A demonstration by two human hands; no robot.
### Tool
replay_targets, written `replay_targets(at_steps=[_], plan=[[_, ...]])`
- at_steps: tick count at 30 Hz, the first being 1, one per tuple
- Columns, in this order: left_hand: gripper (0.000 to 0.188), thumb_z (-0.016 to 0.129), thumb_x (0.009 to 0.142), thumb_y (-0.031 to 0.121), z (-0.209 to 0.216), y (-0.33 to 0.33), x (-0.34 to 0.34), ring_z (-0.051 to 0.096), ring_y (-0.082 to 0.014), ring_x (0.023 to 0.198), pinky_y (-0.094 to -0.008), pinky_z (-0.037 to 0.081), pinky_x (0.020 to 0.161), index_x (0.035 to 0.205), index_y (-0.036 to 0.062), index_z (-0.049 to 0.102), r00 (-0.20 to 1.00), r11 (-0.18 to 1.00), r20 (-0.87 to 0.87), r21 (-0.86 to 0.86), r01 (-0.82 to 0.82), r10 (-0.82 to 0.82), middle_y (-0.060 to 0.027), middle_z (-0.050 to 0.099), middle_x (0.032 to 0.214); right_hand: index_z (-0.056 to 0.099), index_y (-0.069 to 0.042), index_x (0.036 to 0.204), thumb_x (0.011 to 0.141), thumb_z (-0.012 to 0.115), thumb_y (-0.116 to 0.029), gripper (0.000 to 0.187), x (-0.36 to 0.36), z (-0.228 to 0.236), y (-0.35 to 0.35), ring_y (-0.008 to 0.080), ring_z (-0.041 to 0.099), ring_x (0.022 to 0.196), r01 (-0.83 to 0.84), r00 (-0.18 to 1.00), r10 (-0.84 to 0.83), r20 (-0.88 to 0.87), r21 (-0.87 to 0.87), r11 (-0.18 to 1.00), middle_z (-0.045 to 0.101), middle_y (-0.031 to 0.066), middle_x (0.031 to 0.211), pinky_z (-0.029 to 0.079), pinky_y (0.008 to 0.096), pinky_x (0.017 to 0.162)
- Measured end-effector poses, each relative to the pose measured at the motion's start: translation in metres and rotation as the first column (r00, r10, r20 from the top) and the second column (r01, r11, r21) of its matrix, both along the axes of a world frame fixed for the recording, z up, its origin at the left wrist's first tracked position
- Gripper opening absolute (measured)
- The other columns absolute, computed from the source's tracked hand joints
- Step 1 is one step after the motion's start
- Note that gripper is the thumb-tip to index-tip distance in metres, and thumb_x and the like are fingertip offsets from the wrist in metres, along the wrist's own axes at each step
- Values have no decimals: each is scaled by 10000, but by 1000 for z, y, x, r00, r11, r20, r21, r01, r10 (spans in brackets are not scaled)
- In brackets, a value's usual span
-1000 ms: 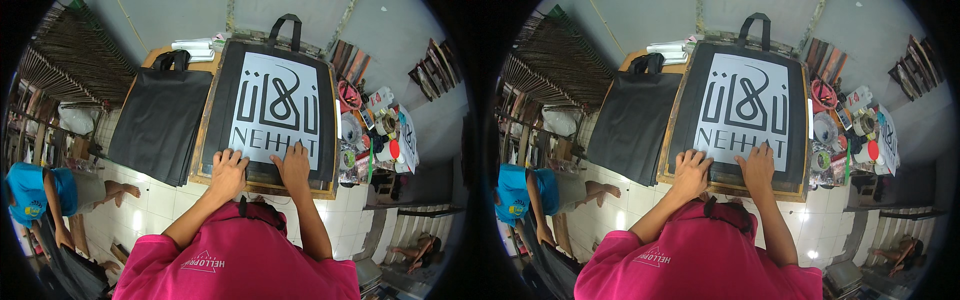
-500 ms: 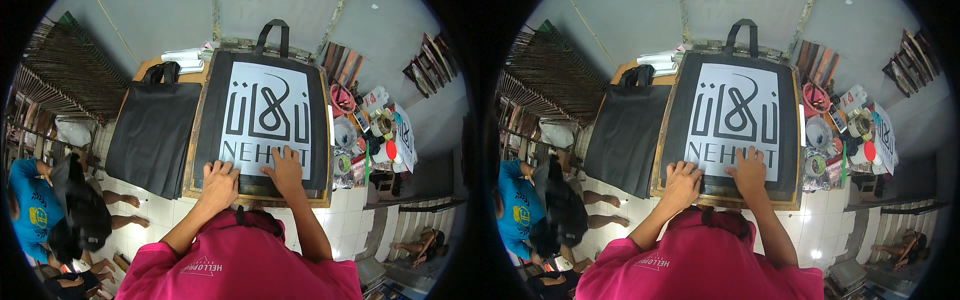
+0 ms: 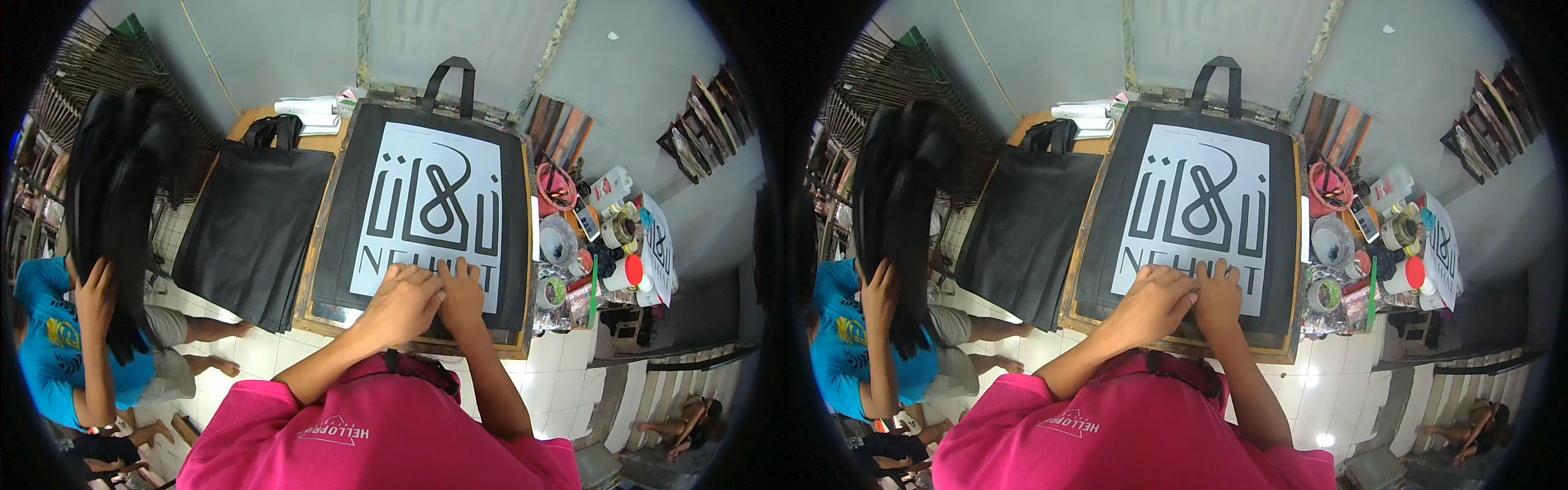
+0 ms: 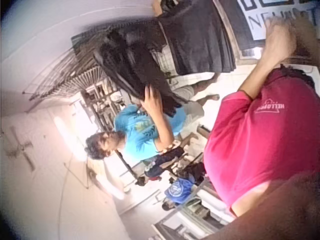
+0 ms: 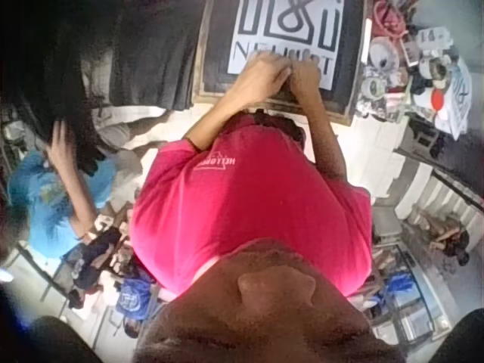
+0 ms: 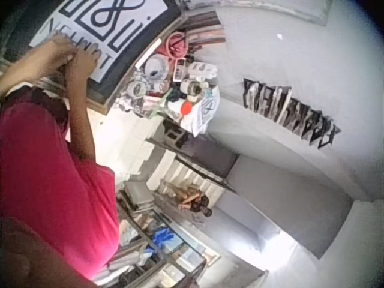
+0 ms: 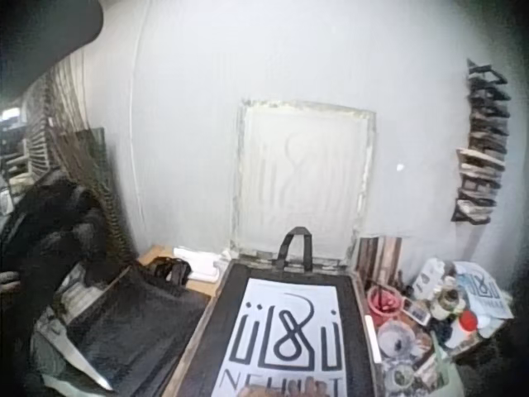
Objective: The person prepares a screen for printing by aligning a stencil on a frame and securing its edges with tape.
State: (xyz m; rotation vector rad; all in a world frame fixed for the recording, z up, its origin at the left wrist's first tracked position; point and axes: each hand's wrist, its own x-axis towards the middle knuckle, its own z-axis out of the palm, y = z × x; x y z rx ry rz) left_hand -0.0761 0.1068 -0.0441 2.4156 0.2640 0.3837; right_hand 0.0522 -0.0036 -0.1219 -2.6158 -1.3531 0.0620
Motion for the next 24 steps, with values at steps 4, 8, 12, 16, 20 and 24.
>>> replay_targets(at_steps=[4, 8, 12, 16, 20, 24], plan=[[226, 656, 984, 128, 11, -13, -5, 656, -310, 1074, -449, 408, 1024, 1172, 26, 732, 999, 999, 2, -42, 34, -34, -137, 731, 1064, 594, -111, 1356, 766, 847, -238, 654, 2, -11, -1, 435, 542, 1240, 6, 999, -6, 34, 1, 1000, 532, 198, 1331, 603, 486, 846], [234, 644, 996, 151, 7, -13, -18, 657, -323, 1068, -446, 400, 1041, 1167, 26, 744, 1000, 999, 23, -42, -14, 15, -153, 736, 1047, 601, -99, 1349, 787, 845, -294, 643, -2, 2, 3, 420, 539, 1254, -1, 1000, 4, 23, -88, 996, 537, 193, 1334, 598, 484, 872], [267, 621, 1008, 189, 16, -12, -29, 650, -351, 1101, -450, 389, 1045, 1179, 24, 743, 992, 993, -100, -75, -90, 82, -171, 740, 1058, 620, -91, 1353, 803, 851, -460, 701, -4, 6, 2, 400, 539, 1243, 23, 999, -24, -24, -48, 999, 552, 174, 1311, 591, 484, 879], [261, 618, 1005, 208, 3, -7, -43, 665, -333, 1078, -448, 394, 1020, 1140, 25, 745, 971, 989, -193, -19, -148, 142, -164, 752, 1075, 622, -91, 1360, 821, 829, -517, 718, -4, 12, 4, 399, 532, 1252, 33, 997, -39, -66, -85, 996, 554, 170, 1316, 588, 497, 877], [283, 624, 1005, 225, -4, -8, -55, 663, -343, 1086, -443, 386, 1030, 1153, 16, 745, 964, 982, -201, -42, -186, 174, -180, 749, 1093, 630, -86, 1356, 827, 821, -527, 715, -3, 9, 4, 401, 538, 1236, 25, 998, -29, -59, -79, 997, 557, 172, 1304, 590, 488, 870], [301, 625, 1007, 235, -1, -14, -60, 662, -344, 1083, -436, 385, 1027, 1172, 15, 745, 958, 979, -229, -69, -192, 172, -180, 750, 1097, 634, -75, 1346, 822, 840, -484, 696, -5, 14, 6, 412, 540, 1233, 34, 996, -40, -77, -67, 997, 568, 191, 1303, 583, 499, 887]])
